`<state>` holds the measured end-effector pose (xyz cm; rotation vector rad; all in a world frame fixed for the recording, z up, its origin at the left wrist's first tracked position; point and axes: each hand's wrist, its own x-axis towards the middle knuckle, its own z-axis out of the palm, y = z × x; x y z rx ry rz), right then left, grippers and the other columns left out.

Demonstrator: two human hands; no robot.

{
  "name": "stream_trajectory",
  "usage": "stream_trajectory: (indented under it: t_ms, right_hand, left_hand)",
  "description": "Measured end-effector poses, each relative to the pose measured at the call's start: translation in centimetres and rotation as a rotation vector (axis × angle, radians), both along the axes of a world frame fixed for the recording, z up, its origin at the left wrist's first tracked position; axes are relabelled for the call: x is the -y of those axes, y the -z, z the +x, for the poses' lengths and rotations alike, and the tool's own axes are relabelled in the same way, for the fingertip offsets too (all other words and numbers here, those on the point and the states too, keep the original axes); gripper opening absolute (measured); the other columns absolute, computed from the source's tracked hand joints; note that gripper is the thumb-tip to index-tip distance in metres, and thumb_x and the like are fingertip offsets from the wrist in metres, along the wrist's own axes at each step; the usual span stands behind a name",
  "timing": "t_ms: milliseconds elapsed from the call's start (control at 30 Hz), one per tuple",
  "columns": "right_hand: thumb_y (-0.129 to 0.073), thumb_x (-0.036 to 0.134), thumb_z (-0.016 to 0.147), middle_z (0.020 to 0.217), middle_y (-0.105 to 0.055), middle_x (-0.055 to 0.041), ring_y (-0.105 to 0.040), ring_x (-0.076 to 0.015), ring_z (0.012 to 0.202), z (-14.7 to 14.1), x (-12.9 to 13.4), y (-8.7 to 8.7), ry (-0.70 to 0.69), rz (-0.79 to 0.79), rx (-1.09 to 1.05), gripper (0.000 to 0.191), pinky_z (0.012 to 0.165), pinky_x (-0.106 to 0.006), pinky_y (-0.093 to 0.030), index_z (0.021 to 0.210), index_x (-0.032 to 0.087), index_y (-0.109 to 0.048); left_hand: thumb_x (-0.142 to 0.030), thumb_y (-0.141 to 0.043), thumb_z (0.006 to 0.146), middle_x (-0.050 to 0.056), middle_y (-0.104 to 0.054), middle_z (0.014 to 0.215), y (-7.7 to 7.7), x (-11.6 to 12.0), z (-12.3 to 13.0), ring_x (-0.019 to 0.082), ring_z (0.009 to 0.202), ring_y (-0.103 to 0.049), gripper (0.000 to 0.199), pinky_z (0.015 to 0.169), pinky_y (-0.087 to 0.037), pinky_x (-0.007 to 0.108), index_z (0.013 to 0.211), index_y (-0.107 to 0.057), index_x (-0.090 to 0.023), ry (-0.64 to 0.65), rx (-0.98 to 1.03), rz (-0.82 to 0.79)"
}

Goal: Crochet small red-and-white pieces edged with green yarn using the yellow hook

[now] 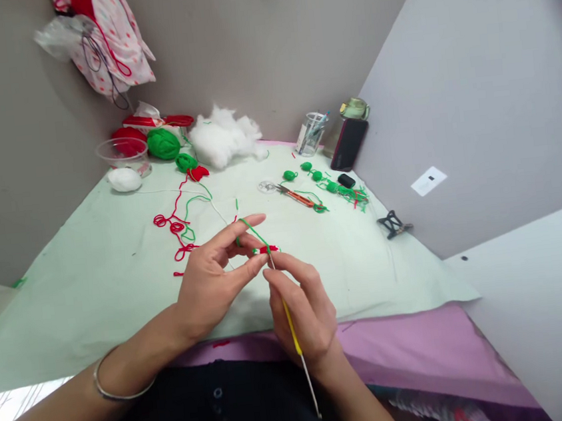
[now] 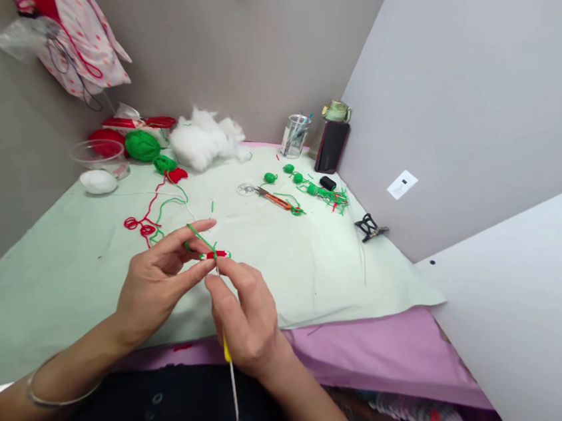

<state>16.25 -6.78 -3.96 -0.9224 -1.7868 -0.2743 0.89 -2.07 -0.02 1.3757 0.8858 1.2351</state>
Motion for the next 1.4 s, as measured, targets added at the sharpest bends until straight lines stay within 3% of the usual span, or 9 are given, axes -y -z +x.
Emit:
stream_trajectory:
  t_ms: [100,267,467,567,767,1000,1233,1400]
  right_hand:
    - [-0.061,0.003,0.094,0.119,-0.072,-0.0119,-0.072,-0.0226,0.111,0.0,0.0,0.0,0.014,0.003,-0.035,0.045,0.088,-0.038,-0.067,0.135,0.022,-0.065]
    - [-0.070,0.005,0.090,0.115,-0.075,-0.0074,-0.071,-0.0231,0.106,0.8,-0.1,0.2,0.013,0.119,-0.033,0.050,0.088,-0.039,-0.067,0.135,0.027,-0.068]
    - [-0.065,0.008,0.096,0.114,-0.076,-0.0041,-0.074,-0.0204,0.101,1.8,-0.5,-0.4,-0.186,-0.025,-0.166,0.049,0.081,-0.038,-0.067,0.135,0.037,-0.068]
    - [-0.067,0.006,0.094,0.112,-0.076,-0.0045,-0.075,-0.0192,0.099,2.2,-0.5,-1.0,-0.269,-0.113,-0.211,0.047,0.079,-0.034,-0.067,0.132,0.035,-0.071]
    - [-0.066,0.004,0.094,0.117,-0.078,-0.0044,-0.077,-0.0179,0.101,2.6,0.1,-1.2,-0.246,-0.202,-0.217,0.044,0.083,-0.031,-0.068,0.128,0.031,-0.072]
    - [-0.064,0.003,0.094,0.117,-0.077,-0.0060,-0.077,-0.0171,0.100,2.6,0.8,-1.2,-0.235,-0.278,-0.243,0.039,0.085,-0.030,-0.068,0.122,0.028,-0.074]
    - [-0.065,0.004,0.094,0.111,-0.078,-0.0053,-0.077,-0.0179,0.100,2.5,1.4,-1.6,-0.213,-0.329,-0.304,0.035,0.083,-0.032,-0.067,0.118,0.028,-0.075]
    - [-0.064,0.007,0.096,0.095,-0.079,-0.0034,-0.075,-0.0186,0.098,2.5,1.5,-1.8,-0.275,-0.431,-0.450,0.028,0.084,-0.034,-0.066,0.112,0.027,-0.076]
  left_hand:
    - [-0.025,-0.083,0.083,-0.001,-0.069,0.087,0.0,0.1,-0.1,0.015,0.085,-0.067,0.052,0.088,-0.057,0.029,0.134,-0.071,-0.023,0.068,0.048,-0.052]
    - [-0.026,-0.087,0.079,-0.001,-0.067,0.084,-0.7,-0.3,-0.6,0.013,0.077,-0.064,0.051,0.080,-0.056,0.028,0.128,-0.076,-0.027,0.254,0.198,-0.272]
    - [-0.025,-0.087,0.077,0.000,-0.065,0.081,-1.0,-0.6,-0.9,0.014,0.076,-0.060,0.048,0.077,-0.052,0.028,0.125,-0.078,-0.027,0.349,0.210,-0.356]
    - [-0.026,-0.086,0.080,0.001,-0.066,0.088,-0.7,-0.8,-1.0,0.014,0.081,-0.061,0.050,0.078,-0.051,0.027,0.129,-0.076,-0.029,0.332,0.157,-0.303]
    - [-0.024,-0.082,0.082,0.000,-0.063,0.091,-1.1,-0.9,-1.1,0.014,0.085,-0.061,0.056,0.080,-0.053,0.027,0.136,-0.070,-0.025,0.198,-0.033,-0.122]
    - [-0.017,-0.073,0.085,-0.002,-0.064,0.086,-1.3,-0.1,-0.8,0.007,0.061,-0.052,0.048,0.060,-0.050,0.021,0.133,-0.069,-0.021,0.082,-0.177,0.040]
    - [-0.011,-0.070,0.085,0.000,-0.067,0.089,-0.3,-0.4,-0.8,0.010,0.070,-0.060,0.034,0.065,-0.056,0.022,0.116,-0.076,-0.023,-0.006,-0.260,0.350]
    - [-0.010,-0.069,0.085,0.000,-0.066,0.086,-0.4,-0.4,-0.9,0.013,0.077,-0.064,0.033,0.067,-0.057,0.022,0.114,-0.078,-0.025,-0.020,-0.279,0.369]
